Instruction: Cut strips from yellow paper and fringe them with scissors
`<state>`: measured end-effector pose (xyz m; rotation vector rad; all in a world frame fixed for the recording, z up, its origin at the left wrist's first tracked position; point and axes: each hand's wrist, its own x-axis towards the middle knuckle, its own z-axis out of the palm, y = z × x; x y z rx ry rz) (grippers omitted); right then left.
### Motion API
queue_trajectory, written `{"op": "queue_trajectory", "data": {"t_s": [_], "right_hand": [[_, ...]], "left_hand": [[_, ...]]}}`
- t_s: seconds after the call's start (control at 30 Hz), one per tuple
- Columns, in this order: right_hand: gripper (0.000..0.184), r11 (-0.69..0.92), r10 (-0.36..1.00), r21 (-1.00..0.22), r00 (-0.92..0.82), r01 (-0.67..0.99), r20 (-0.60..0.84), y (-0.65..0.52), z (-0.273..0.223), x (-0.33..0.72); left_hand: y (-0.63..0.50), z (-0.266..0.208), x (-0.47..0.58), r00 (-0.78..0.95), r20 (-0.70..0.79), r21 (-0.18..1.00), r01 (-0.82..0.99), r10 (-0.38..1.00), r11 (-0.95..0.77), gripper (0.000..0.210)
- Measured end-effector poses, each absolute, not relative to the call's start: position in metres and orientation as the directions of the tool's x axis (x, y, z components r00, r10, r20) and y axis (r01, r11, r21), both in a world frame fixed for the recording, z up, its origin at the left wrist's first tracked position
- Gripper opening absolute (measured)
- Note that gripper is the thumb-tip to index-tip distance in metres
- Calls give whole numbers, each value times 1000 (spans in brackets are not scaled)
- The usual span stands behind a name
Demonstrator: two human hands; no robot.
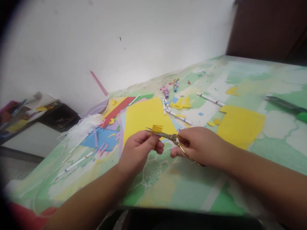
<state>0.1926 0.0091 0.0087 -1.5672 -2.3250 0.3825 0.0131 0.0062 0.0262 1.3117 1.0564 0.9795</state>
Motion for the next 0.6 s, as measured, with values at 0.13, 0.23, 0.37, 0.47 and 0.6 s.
{"op": "queue_trajectory", "data": {"t_s": [0.13,0.23,0.37,0.47,0.6], "right_hand": [[46,354,933,-390,-349,850,86,11,8,192],[48,347,935,-399,-345,849,79,11,8,193],[49,336,941,-391,-322,857,103,11,8,196],[49,351,936,-378,-336,856,107,11,6,197],[44,371,927,-368,-364,853,92,12,5,197]], "left_hand": [[6,26,13,259,-37,999,21,965,32,18],[6,27,13,264,-41,999,-3,964,43,14],[5,28,13,247,-43,999,-6,968,46,12],[5,27,12,219,-35,999,-9,975,38,14],[5,25,12,200,-19,998,-53,980,31,16]]}}
